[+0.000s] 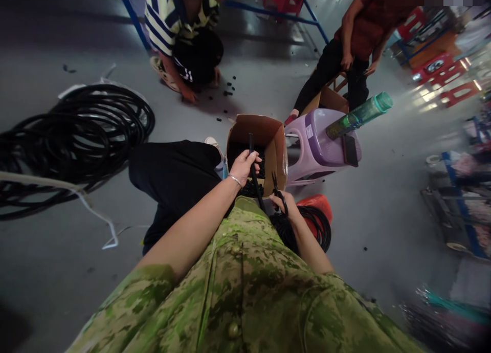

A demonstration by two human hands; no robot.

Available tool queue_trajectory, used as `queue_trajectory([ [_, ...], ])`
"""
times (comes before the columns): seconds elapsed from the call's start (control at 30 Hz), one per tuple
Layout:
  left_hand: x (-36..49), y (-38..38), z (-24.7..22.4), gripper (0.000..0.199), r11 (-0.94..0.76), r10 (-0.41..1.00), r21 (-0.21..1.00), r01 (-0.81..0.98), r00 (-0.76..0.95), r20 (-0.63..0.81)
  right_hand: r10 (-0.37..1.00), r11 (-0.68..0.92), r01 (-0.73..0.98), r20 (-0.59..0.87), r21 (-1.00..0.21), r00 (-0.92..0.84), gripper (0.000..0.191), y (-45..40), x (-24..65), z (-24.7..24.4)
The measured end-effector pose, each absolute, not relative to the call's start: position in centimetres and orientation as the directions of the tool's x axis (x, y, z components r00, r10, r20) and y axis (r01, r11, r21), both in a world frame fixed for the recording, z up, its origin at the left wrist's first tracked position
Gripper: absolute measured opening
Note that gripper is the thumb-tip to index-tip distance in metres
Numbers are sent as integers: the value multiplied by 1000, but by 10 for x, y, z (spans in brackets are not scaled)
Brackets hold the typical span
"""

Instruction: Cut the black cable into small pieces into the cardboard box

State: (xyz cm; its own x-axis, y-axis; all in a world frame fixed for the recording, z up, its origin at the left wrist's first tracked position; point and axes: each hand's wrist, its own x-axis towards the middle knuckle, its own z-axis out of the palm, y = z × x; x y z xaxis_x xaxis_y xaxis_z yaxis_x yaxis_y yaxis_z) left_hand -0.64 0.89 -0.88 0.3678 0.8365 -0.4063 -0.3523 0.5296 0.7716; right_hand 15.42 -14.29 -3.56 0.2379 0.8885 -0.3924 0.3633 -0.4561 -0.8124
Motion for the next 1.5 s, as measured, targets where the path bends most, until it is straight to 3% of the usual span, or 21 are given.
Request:
queue_trajectory([
  [0.23, -4, 12, -14, 50, 499, 862, 803, -327, 281, -421, 888, -458, 406, -430, -791, 163, 38, -146, 134, -59],
  [0.4, -3, 13, -14, 37, 493, 865, 832, -254, 244, -438, 896, -440, 426, -417, -790, 153, 41, -150, 124, -69],
  [0.5, -3, 13, -13, 26, 459, 882, 862, -215, 226, -413, 871, -491, 343, -462, -801, 167, 40, -152, 129, -72],
  [0.63, -3, 11, -18, 29, 410, 892, 901, -139, 269, -364, 851, -518, 239, -469, -821, 234, 40, -150, 141, -64],
  [0.77, -2, 11, -27, 21, 217, 889, 969, 114, 388, -245, 901, -430, 329, -375, -841, 219, 41, -141, 151, -47],
  [0.9, -3, 10, -30, 21, 29, 855, 961, 274, 491, -166, 893, -448, 417, -378, -791, 243, 43, -133, 157, -38],
  [1.27, -3, 6, -32, 17, 52, 817, 959, 278, 541, -201, 900, -435, 511, -349, -741, 261, 48, -118, 158, -45],
  [1.5, -4, 7, -35, 13, 68, 803, 960, 273, 556, -215, 909, -417, 465, -346, -781, 234, 49, -110, 155, -49],
])
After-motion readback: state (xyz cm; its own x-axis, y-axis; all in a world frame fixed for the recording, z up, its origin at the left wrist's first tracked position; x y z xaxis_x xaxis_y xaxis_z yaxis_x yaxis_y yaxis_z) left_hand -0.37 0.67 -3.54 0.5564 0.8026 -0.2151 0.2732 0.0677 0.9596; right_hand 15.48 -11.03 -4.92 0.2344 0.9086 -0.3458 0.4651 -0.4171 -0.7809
